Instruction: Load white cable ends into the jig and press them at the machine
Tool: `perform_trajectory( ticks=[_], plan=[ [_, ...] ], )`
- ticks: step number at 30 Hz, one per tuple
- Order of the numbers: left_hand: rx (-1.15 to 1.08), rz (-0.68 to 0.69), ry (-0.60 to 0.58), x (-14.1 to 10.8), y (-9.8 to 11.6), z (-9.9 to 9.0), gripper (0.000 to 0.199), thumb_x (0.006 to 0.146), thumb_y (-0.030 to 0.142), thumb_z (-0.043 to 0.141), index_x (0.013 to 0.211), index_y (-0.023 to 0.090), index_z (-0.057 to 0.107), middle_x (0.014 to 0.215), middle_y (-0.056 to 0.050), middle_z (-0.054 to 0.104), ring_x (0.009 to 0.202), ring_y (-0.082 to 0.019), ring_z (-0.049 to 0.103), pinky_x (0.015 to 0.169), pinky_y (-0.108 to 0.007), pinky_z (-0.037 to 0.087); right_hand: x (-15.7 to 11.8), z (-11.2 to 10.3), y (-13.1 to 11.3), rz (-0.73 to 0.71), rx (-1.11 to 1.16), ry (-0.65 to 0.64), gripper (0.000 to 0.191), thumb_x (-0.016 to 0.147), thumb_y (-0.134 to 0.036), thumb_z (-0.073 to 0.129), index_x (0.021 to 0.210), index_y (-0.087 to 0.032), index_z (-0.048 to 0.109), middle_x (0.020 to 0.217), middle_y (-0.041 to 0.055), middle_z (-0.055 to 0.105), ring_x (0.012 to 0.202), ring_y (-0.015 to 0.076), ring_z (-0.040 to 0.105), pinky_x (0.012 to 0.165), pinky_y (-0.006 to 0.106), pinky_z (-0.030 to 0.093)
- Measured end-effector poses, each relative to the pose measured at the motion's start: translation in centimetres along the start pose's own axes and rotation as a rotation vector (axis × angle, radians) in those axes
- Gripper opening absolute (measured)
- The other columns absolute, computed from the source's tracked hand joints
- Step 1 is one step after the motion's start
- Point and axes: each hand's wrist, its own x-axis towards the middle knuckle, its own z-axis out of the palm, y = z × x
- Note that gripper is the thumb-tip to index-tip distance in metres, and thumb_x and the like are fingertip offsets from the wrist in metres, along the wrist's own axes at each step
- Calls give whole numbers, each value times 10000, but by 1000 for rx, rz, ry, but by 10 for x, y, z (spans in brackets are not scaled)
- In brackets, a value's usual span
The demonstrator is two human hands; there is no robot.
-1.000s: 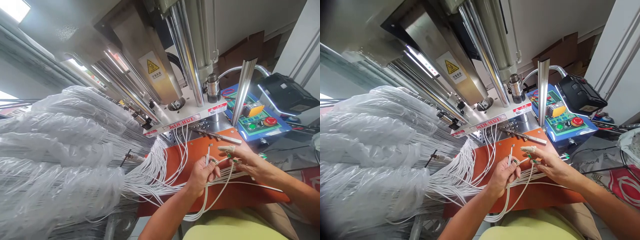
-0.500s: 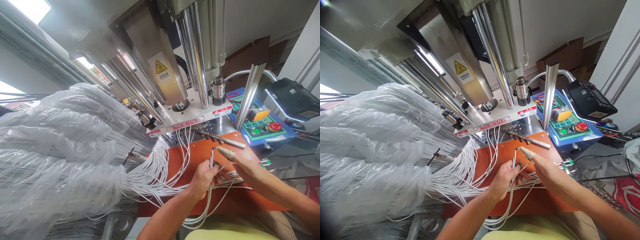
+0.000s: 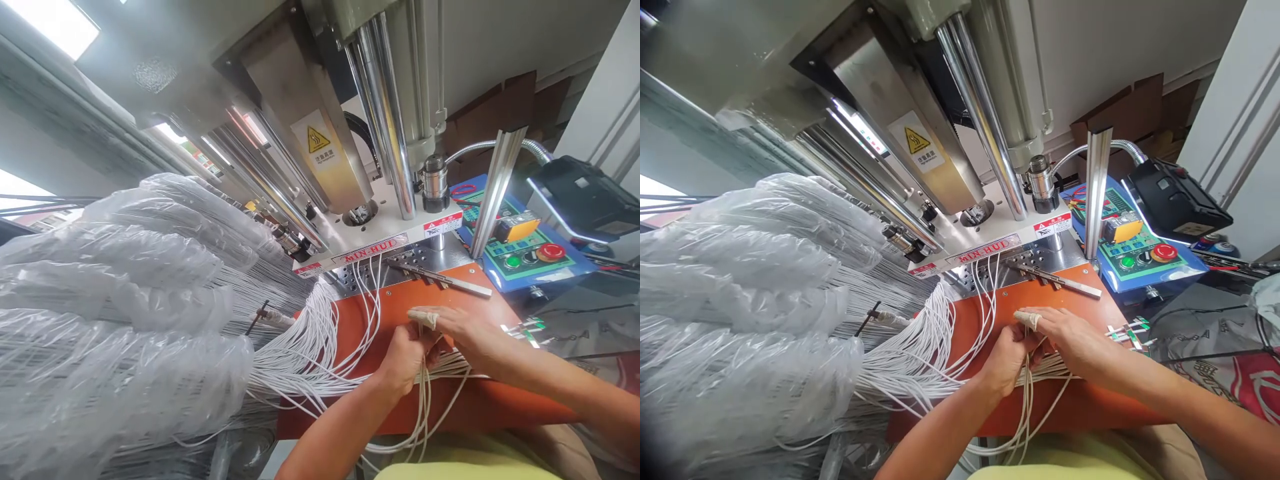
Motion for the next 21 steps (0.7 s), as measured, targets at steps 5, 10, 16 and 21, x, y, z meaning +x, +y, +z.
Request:
perform_trajectory(
  ticks=[5, 10, 16, 21],
  plan=[
    [2, 8, 109, 7, -2, -9, 405, 717, 442, 758, 864, 130, 547, 692, -54, 680, 471, -47, 372, 454, -208, 177, 8, -13, 18, 170, -293, 260, 716, 814, -64, 351, 1497, -271, 303, 1473, 81, 440, 1309, 263, 454, 1023, 448, 451],
    [-32, 17, 152, 13, -2, -15, 405, 688, 394, 764, 858, 147, 493, 710, -60, 688, 462, -40, 356, 446, -200, 157, 23, -41, 62, 252, -650, 50, 332, 820, -113, 466, 1128, -85, 587, 1194, 232, 575, 1098, 358, 544, 851, 472, 492],
    [-72, 11, 147, 10, -1, -18, 416, 667, 378, 791, 842, 140, 498, 734, -54, 670, 480, -32, 336, 448, -202, 122, 41, -49, 42, 405, -530, -162, 275, 734, -91, 486, 997, -145, 544, 893, 106, 623, 733, 211, 585, 600, 300, 403],
    [-163, -102, 99, 9, -2, -23, 445, 577, 373, 853, 813, 105, 588, 704, -41, 627, 510, -32, 373, 461, -199, 124, 38, -42, 28, 438, 108, -195, 200, 753, -224, 476, 951, -208, 458, 698, -15, 574, 595, 129, 499, 557, 259, 390]
  ],
)
